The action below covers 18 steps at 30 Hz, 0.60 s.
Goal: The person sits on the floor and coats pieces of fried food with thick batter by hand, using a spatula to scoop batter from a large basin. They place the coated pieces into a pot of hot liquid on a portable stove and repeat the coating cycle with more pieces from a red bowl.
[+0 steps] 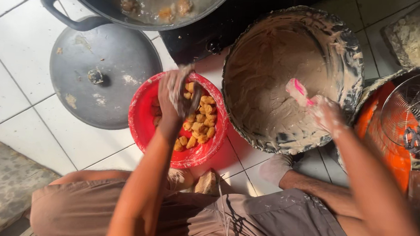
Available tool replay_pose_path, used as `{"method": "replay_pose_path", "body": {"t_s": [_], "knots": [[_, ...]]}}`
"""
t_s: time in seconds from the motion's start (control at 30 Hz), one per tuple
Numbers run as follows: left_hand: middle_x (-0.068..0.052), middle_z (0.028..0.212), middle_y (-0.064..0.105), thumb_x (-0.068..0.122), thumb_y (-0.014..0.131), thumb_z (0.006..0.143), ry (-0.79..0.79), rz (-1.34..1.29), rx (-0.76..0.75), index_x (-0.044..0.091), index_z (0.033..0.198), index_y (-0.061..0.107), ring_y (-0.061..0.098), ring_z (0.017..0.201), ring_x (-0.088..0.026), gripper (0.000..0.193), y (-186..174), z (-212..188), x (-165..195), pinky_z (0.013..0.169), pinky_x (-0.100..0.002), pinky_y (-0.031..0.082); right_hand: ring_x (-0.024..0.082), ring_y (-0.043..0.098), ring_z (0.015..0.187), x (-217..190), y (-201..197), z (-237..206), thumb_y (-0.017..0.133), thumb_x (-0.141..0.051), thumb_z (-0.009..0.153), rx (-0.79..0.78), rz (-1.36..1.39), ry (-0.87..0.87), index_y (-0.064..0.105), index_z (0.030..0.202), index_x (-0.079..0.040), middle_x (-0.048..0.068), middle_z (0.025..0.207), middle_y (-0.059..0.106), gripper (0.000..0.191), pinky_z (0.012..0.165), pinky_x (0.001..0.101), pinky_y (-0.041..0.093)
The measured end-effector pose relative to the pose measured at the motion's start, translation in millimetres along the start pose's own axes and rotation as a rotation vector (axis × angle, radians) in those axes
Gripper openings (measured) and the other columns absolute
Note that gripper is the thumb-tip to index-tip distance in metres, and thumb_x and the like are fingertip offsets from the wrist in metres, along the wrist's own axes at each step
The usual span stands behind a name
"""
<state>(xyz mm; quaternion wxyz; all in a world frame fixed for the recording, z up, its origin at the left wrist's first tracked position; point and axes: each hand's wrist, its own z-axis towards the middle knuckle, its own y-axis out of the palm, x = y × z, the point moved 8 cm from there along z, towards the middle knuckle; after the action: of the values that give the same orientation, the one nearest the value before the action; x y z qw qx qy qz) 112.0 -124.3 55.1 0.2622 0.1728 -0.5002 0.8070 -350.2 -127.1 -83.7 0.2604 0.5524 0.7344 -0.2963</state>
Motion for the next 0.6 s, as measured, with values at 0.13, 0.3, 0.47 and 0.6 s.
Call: {"method": "replay_pose_path", "body": {"t_s": [0.13,0.3,0.47,0.6], "knots": [[-0.02,0.138,0.058,0.024,0.075,0.082,-0.385,0.081,-0.267,0.005,0.141,0.055,0.054,0.131,-0.04,0.065,44,-104,-44,0.109,-0.055,0.046,0.015,0.065,0.071,13,74,23,0.069,-0.029,0.103,-0.44,0.807,0.114,0.062,0.115,-0.004,0.007,0.096,0.066,0.028,0.041,0.0277,0.05],[-0.022,0.164,0.032,0.017,0.075,0.07,-0.509,0.454,-0.788,0.004,0.156,0.038,0.034,0.148,-0.048,0.095,85,-193,-84,0.101,-0.066,0.042,0.012,0.06,0.062,43,110,44,0.069,-0.022,0.102,0.101,0.543,-0.007,0.067,0.118,-0.006,0.003,0.09,0.066,0.023,0.037,0.0242,0.042],[-0.018,0.144,0.055,0.017,0.064,0.094,-0.6,0.331,-0.586,0.006,0.146,0.054,0.053,0.128,-0.036,0.054,69,-192,-102,0.101,-0.051,0.05,0.017,0.07,0.068,16,132,89,0.062,-0.016,0.096,-0.113,0.84,-0.066,0.066,0.118,-0.008,0.005,0.094,0.071,0.024,0.049,0.0308,0.055],[-0.025,0.127,0.054,0.031,0.071,0.085,-0.837,0.389,-0.61,-0.002,0.13,0.055,0.058,0.104,-0.042,0.058,54,-197,-121,0.079,-0.054,0.053,0.01,0.058,0.06,12,121,106,0.066,-0.02,0.101,0.369,0.463,-0.072,0.068,0.125,-0.006,0.004,0.088,0.068,0.028,0.041,0.0236,0.038]]}}
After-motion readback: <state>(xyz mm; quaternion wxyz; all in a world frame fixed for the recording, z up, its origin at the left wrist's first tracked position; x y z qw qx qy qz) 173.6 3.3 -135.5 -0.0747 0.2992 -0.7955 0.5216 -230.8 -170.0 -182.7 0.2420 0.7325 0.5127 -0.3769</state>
